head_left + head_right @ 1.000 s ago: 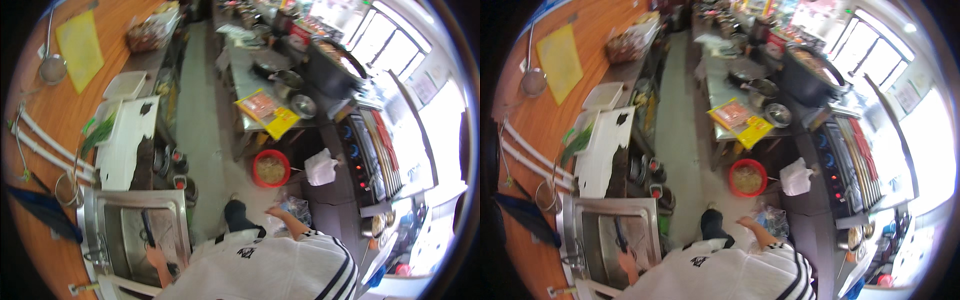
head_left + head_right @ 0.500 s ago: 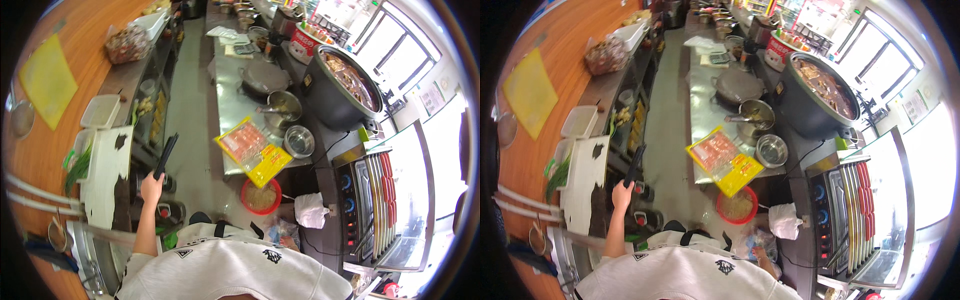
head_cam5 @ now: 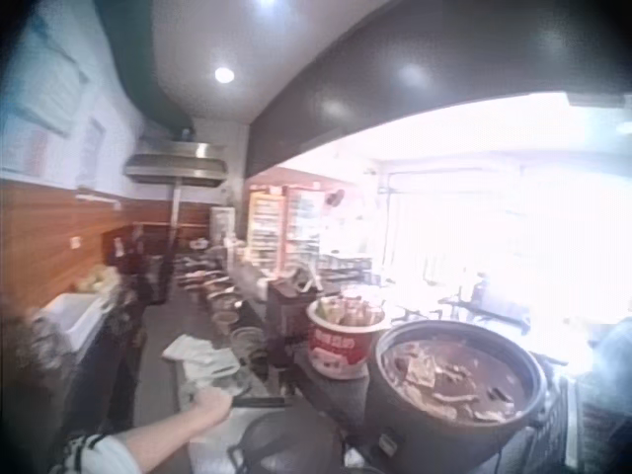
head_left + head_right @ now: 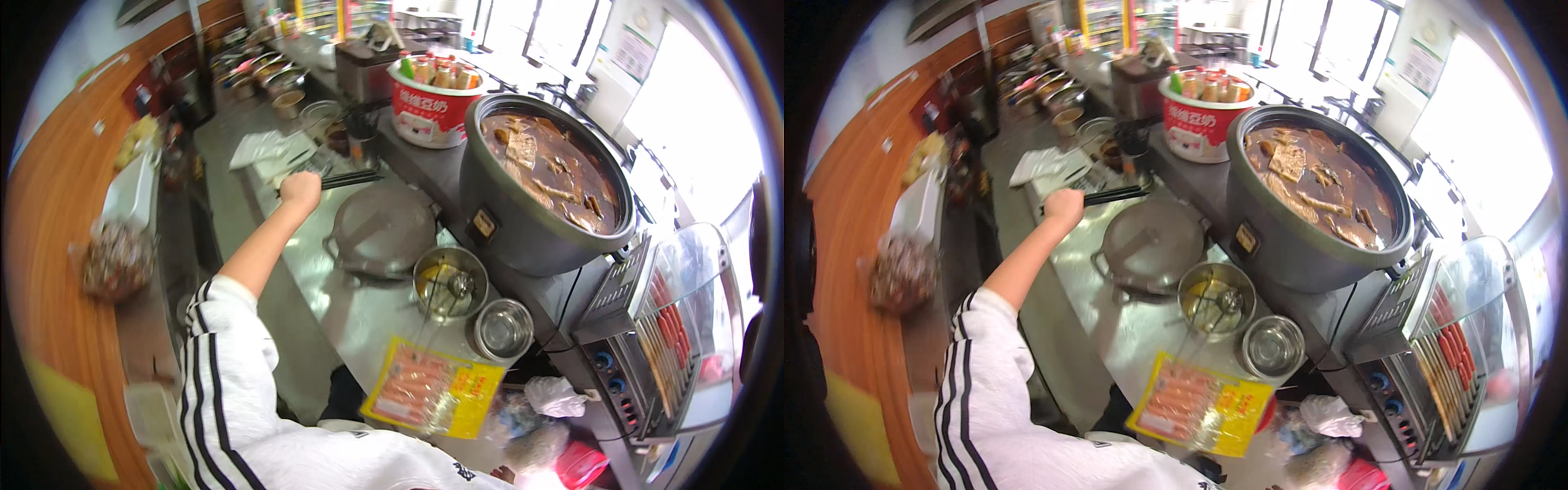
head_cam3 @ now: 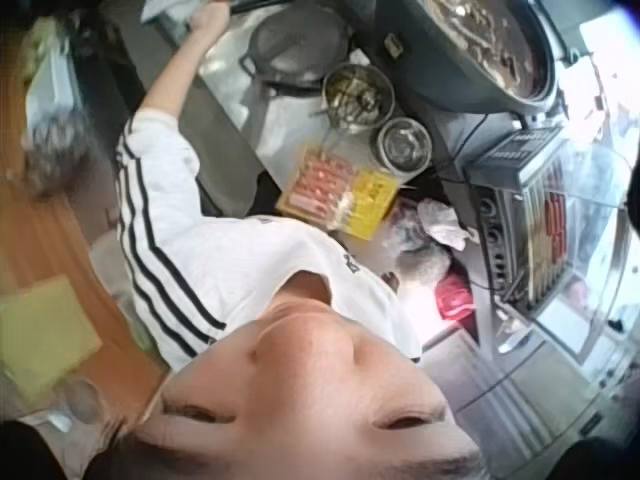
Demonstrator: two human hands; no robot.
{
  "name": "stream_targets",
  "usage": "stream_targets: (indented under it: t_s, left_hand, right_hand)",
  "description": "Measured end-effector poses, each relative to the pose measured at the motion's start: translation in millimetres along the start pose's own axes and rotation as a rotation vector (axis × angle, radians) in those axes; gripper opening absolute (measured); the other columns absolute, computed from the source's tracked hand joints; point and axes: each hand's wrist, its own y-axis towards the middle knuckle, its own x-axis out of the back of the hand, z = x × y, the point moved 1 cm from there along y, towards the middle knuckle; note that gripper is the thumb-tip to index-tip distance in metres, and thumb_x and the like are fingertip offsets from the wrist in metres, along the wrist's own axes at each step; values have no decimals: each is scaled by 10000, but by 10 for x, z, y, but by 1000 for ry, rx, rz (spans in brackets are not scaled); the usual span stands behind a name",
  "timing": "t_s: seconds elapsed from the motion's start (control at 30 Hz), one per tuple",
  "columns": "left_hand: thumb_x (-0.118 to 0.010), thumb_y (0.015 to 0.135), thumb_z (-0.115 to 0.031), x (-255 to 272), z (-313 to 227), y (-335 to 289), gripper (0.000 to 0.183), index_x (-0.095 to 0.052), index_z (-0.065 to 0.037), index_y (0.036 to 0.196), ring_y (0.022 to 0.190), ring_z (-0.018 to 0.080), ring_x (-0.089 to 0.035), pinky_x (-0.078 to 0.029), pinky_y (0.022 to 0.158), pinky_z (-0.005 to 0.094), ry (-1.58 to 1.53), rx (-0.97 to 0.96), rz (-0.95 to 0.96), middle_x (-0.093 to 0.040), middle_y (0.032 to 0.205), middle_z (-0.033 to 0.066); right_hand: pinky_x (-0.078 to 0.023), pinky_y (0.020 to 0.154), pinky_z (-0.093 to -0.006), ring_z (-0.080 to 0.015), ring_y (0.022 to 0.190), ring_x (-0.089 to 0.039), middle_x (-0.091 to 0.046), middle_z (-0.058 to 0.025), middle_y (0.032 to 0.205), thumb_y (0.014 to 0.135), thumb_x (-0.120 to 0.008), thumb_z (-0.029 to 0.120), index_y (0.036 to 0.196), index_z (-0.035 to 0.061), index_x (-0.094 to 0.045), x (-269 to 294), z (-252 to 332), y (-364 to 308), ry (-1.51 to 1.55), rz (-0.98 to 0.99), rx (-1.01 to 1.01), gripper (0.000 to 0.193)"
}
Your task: The person repeatedly washes bundles of black chopsticks under running water in a kitchen sink. They rinse the chopsticks, place them in a white tub, and occasionally move to a nearby counter before returning to the sink to continue washing.
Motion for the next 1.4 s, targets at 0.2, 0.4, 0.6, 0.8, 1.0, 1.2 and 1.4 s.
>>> stream_targets:
  t_s: [0.2,0.4,0.6,0.8,1.0,1.2,1.4]
  left_hand:
    - [-562,800,-163,-439,-422,2355,164,-725,-168,819,780,197,-669,-472,622,399,530,-235,-75,-698,817,7]
    - [-624,781,-114,-944,-592,3388,166,-732,-131,906,791,202,-657,-499,702,438,1081,-557,-311,-695,843,15]
    - [-507,863,-218,-1025,-743,3293,267,-714,-138,1011,1009,235,-624,-376,935,478,757,-681,153,-683,1034,38]
    - [-586,813,-307,-1090,-420,3239,485,-540,-50,1221,1237,335,-439,-312,1038,497,-77,-664,-21,-538,1273,141]
    - [-428,958,-307,-1968,-195,3638,393,-524,-98,1277,1261,365,-392,-322,1056,410,-120,-737,54,-453,1354,176]
    - [-479,919,-321,-1011,-575,2755,362,-567,-183,1242,1247,280,-436,-375,981,444,165,-557,-62,-416,1406,92]
    - [-470,955,-183,23,-1517,303,253,-650,-49,1071,922,264,-624,-503,749,346,-521,-808,-333,-649,1047,100]
  right_hand:
    - [-441,538,-329,-166,667,-587,-617,-34,774,820,-572,261,918,155,-559,-1393,-812,-843,286,-63,-116,144]
    - [-425,511,-322,-165,644,-574,-599,-28,746,816,-573,255,884,155,-555,-2513,-1064,-1341,487,-99,-107,123]
    - [-409,485,-315,-163,622,-562,-582,-22,719,812,-573,249,851,154,-552,-3258,-1874,-1882,710,-180,-219,105]
    - [-393,459,-308,-162,599,-549,-564,-16,691,807,-574,244,818,154,-548,-3744,-2628,-2518,828,-136,-246,94]
    - [-337,383,-319,-154,412,-442,-481,-19,512,858,-527,269,641,114,-535,-3795,-2466,-2590,384,-112,-69,267]
    - [-431,542,-246,-105,666,-573,-618,-22,791,861,-600,230,972,43,-622,-3910,-2371,-2581,689,-361,-72,218]
    - [-485,833,-326,-219,926,-632,-670,-103,999,824,-639,309,1081,62,-630,-3869,-2691,-2878,181,-375,36,357]
